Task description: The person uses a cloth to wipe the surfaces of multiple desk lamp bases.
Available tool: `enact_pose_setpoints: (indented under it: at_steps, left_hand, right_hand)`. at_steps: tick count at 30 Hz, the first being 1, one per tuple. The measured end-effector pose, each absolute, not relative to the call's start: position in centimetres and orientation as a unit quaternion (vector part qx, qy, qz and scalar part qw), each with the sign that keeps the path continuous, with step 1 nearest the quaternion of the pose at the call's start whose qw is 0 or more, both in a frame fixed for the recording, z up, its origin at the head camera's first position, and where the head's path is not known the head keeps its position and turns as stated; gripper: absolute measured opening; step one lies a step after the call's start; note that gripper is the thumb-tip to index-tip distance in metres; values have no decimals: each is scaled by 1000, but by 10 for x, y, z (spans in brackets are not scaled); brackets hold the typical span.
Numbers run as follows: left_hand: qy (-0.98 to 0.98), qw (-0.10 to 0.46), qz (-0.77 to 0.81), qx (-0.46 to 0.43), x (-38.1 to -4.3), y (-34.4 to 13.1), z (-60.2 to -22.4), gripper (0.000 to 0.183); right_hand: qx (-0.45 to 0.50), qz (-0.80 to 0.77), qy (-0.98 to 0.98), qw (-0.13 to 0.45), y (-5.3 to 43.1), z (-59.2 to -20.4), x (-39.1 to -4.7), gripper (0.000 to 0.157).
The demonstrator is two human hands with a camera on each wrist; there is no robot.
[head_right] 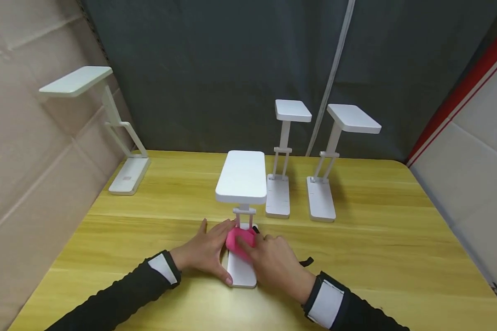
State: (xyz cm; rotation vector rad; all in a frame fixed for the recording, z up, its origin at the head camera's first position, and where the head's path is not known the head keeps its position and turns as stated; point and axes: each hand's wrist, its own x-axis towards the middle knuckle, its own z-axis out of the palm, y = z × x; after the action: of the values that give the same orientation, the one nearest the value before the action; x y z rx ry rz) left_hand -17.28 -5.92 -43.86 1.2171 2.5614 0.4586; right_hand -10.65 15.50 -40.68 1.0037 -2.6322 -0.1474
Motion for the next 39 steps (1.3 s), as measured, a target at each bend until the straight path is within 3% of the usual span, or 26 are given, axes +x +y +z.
enact_pose_setpoints:
  at_steps: [6, 13, 21, 39]
  left_hand:
    - [889, 135, 152, 411, -173, -58, -437, 131]
    - [886, 138, 157, 415, -172, -58, -437, 131]
    - [887, 128, 160, 414, -173, -58, -437, 134]
    - [885, 139, 166, 412, -173, -58, -439, 134]
  right_hand:
    - [355, -1, -927, 117, 157, -403, -98, 61]
    - [363, 28, -931, 33, 162, -397, -84, 36]
    - [368, 105, -922, -50, 173, -395, -76, 58]
    - [378, 239, -881, -159, 192, -399, -79, 52]
